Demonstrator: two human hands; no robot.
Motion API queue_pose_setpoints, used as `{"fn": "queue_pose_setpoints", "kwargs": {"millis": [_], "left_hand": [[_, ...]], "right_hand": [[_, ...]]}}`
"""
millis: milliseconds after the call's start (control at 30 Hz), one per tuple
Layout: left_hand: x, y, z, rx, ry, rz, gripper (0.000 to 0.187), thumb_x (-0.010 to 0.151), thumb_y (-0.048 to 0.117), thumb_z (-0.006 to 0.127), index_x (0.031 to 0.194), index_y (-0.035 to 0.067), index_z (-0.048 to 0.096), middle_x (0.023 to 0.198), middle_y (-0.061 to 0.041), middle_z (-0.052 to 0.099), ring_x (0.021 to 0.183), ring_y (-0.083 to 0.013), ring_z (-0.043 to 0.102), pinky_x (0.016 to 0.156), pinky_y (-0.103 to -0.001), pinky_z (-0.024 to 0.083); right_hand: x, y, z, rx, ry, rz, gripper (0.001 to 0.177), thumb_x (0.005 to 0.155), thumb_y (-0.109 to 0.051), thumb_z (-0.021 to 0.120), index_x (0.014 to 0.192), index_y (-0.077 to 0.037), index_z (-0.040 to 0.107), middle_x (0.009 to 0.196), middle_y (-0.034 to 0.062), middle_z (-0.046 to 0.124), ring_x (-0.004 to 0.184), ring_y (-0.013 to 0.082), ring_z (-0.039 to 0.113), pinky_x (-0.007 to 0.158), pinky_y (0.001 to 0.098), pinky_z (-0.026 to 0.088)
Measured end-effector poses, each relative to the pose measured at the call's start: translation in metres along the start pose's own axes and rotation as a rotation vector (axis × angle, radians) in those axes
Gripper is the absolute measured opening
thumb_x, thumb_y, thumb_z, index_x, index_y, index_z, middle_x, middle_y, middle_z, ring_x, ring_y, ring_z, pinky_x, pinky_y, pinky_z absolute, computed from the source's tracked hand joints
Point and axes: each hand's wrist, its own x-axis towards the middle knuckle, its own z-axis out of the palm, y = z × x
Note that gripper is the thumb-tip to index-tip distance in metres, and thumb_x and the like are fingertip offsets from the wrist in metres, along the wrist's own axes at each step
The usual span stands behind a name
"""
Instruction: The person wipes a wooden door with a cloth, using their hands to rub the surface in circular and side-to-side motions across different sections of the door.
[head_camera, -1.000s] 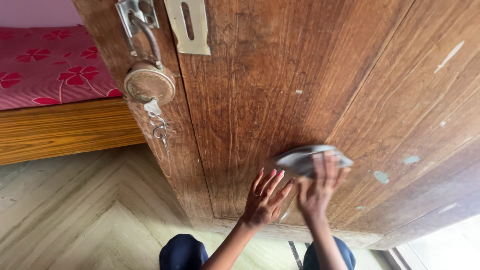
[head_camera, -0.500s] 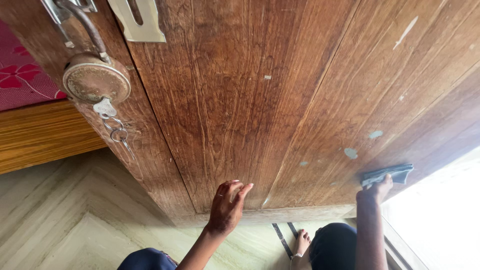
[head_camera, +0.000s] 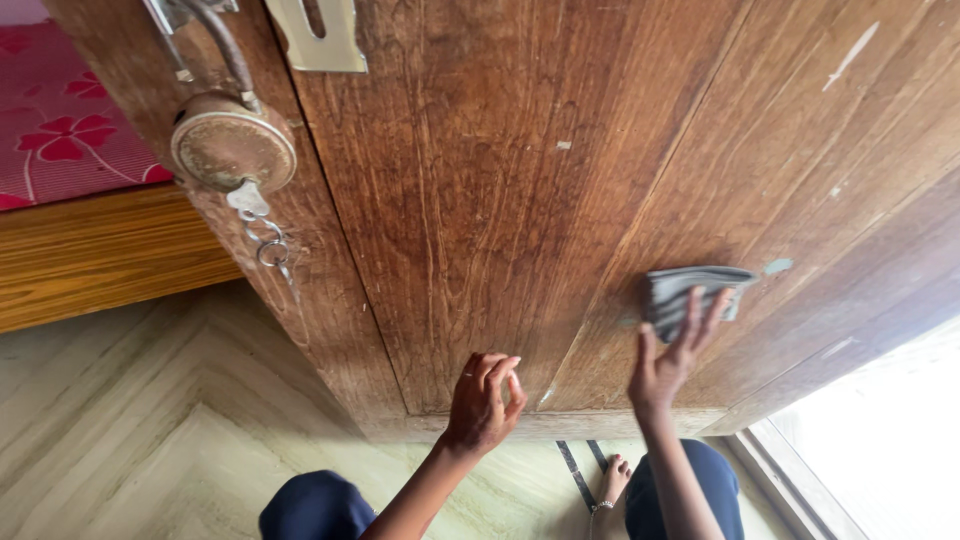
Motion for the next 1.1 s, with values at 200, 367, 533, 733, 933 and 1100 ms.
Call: {"fn": "queue_pose_setpoints", "kwargs": {"millis": [200, 367, 533, 733, 933, 1100], "left_hand": [[0.01, 0.003, 0.023, -0.025, 0.099, 0.0, 0.049, 0.094, -0.004, 0.07, 0.133, 0.002, 0.041, 0.112, -0.017, 0.06, 0.096, -0.0292, 0.065, 0.084, -0.041, 0.056], [0.017, 0.008, 0.035, -0.08, 0.142, -0.055, 0.047, 0.096, -0.007, 0.065, 0.135, 0.001, 0.041, 0.117, -0.02, 0.06, 0.097, -0.0321, 0.065, 0.083, -0.042, 0.057], [0.018, 0.003, 0.039, -0.009, 0.167, -0.076, 0.047, 0.095, -0.006, 0.066, 0.135, 0.003, 0.043, 0.115, -0.018, 0.059, 0.101, -0.032, 0.064, 0.088, -0.043, 0.054], [0.014, -0.017, 0.039, 0.2, 0.179, -0.081, 0.055, 0.102, 0.02, 0.068, 0.149, 0.013, 0.038, 0.148, -0.012, 0.042, 0.136, -0.0346, 0.041, 0.116, -0.057, 0.033], [0.015, -0.05, 0.028, 0.624, -0.04, -0.181, 0.072, 0.099, 0.066, 0.047, 0.162, 0.048, 0.018, 0.173, -0.004, 0.004, 0.158, -0.0386, -0.007, 0.119, -0.077, -0.002], [0.014, -0.058, 0.03, 0.623, -0.095, -0.168, 0.083, 0.093, 0.077, 0.048, 0.163, 0.048, 0.013, 0.173, -0.006, -0.004, 0.157, -0.0393, -0.011, 0.115, -0.082, -0.004]], "right_hand": [[-0.031, -0.043, 0.046, -0.043, -0.205, -0.238, 0.067, 0.099, -0.038, 0.062, 0.159, -0.028, 0.034, 0.174, 0.0117, 0.011, 0.162, 0.0321, 0.006, 0.131, 0.0628, 0.012], [-0.05, -0.058, 0.058, -0.028, -0.373, -0.3, 0.064, 0.097, -0.03, 0.062, 0.157, -0.029, 0.041, 0.172, 0.011, 0.015, 0.162, 0.03, 0.01, 0.131, 0.0548, 0.012], [-0.04, -0.036, 0.059, -0.223, -0.424, -0.41, 0.063, 0.095, -0.029, 0.065, 0.154, -0.028, 0.044, 0.168, 0.0128, 0.022, 0.156, 0.0322, 0.019, 0.127, 0.0523, 0.015], [0.0, 0.021, 0.018, -0.232, -0.035, -0.191, 0.066, 0.103, 0.0, 0.054, 0.161, -0.027, 0.037, 0.174, 0.0058, 0.028, 0.165, 0.0279, 0.017, 0.138, 0.0588, 0.009], [0.04, 0.151, -0.028, -0.274, 0.33, 0.058, 0.05, 0.125, -0.037, 0.017, 0.167, -0.024, -0.006, 0.175, 0.0082, -0.004, 0.165, 0.0266, 0.0, 0.136, 0.0484, 0.007], [0.035, 0.216, -0.075, 0.193, 0.36, 0.918, 0.06, 0.113, -0.039, 0.022, 0.168, -0.024, 0.003, 0.173, 0.0131, 0.0, 0.16, 0.0315, 0.008, 0.131, 0.0471, 0.013]]}}
